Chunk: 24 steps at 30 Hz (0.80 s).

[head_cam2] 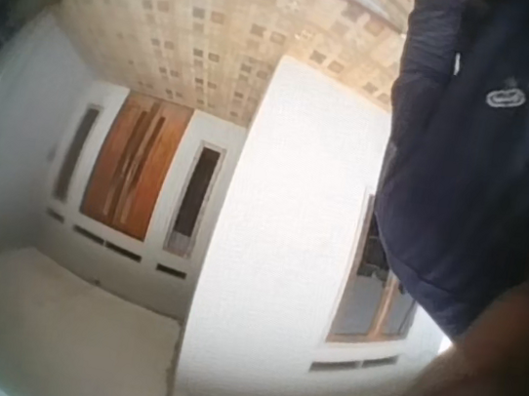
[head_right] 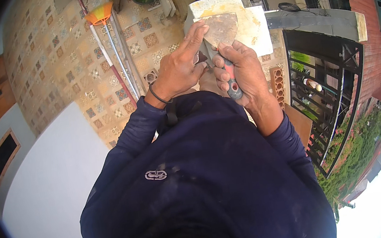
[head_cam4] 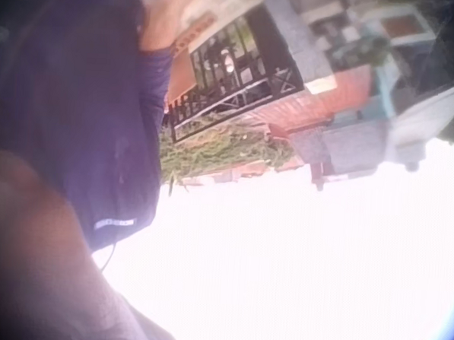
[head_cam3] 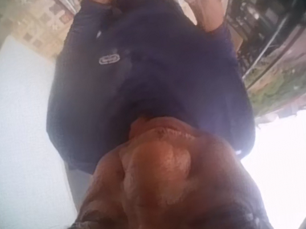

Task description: The person smooths a freshly plastered concrete surface using a trowel and a sanding block. They repeatedly rub the surface to even out the texture, occasionally switching between tools and adjusting their grip.

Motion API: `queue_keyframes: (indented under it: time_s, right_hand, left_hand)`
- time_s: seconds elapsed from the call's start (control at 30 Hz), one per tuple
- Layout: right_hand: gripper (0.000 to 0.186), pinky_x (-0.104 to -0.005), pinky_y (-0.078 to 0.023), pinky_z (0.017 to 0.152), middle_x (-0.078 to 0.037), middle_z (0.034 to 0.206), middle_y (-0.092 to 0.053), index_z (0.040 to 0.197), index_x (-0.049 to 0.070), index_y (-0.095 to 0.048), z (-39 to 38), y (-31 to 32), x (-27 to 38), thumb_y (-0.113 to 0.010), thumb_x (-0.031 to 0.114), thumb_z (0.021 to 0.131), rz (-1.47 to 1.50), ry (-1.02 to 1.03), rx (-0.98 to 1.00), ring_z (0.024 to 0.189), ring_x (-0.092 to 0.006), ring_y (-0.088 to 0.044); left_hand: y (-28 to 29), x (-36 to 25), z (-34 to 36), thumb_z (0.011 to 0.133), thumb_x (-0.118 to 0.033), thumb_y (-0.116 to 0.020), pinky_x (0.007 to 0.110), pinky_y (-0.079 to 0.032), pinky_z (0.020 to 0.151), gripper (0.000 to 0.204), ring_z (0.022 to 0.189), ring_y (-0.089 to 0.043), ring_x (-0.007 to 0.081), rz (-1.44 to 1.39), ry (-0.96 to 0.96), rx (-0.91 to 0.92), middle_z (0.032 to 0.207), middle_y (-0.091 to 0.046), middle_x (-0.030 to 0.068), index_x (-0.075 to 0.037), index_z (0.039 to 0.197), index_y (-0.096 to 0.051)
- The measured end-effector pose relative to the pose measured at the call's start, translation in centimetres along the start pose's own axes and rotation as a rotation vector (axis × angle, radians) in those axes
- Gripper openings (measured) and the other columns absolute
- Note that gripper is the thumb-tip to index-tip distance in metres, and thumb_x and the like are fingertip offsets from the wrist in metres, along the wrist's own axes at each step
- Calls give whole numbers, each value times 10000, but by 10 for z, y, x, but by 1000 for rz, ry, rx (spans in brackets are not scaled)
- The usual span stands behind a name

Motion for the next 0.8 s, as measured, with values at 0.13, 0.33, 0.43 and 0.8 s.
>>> queue_keyframes:
  time_s: [0.13, 0.33, 0.43, 0.8]
  right_hand:
    - [170, -223, -451, 387, -21, 796, -571, 1181, 8, -584, 1, -2, 1, -554, 174, 1165, -42, -76, -88, 510, -66, -503]
    - [164, -227, -450, 382, -31, 799, -573, 1176, 7, -587, 7, 4, 2, -545, 165, 1165, -24, -114, -107, 512, -67, -508]
    - [157, -243, -463, 379, -27, 794, -599, 1171, 24, -549, 8, 5, 4, -566, 180, 1151, 4, -67, -23, 498, -81, -540]
    - [165, -231, -450, 382, -23, 792, -583, 1185, 16, -585, 16, -1, 3, -558, 176, 1159, -40, -41, -50, 503, -74, -513]
  left_hand:
    - [0, 1, 2, 808, -51, -820, 398, -656, 781, 1034, 1045, -793, 333, -9, -50, 15, 1768, -423, 78, -161, 1724, -354]
    - [1, 5, 7, 807, -35, -801, 388, -656, 777, 1014, 1040, -794, 320, 12, -8, -12, 1772, -420, 75, -175, 1718, -379]
    - [2, 3, 6, 806, -36, -797, 389, -656, 779, 1010, 1004, -792, 319, -19, -47, -9, 1771, -418, 78, -183, 1716, -383]
    - [6, 8, 18, 802, -16, -762, 399, -654, 771, 1050, 1025, -790, 331, 47, -4, -102, 1776, -412, 57, -184, 1745, -332]
Point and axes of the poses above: each hand's wrist, its own z-axis towards the middle knuckle, its own y-axis out of the back of the hand, x = y × z, the point moved 1 cm from there along z, towards the middle knuckle
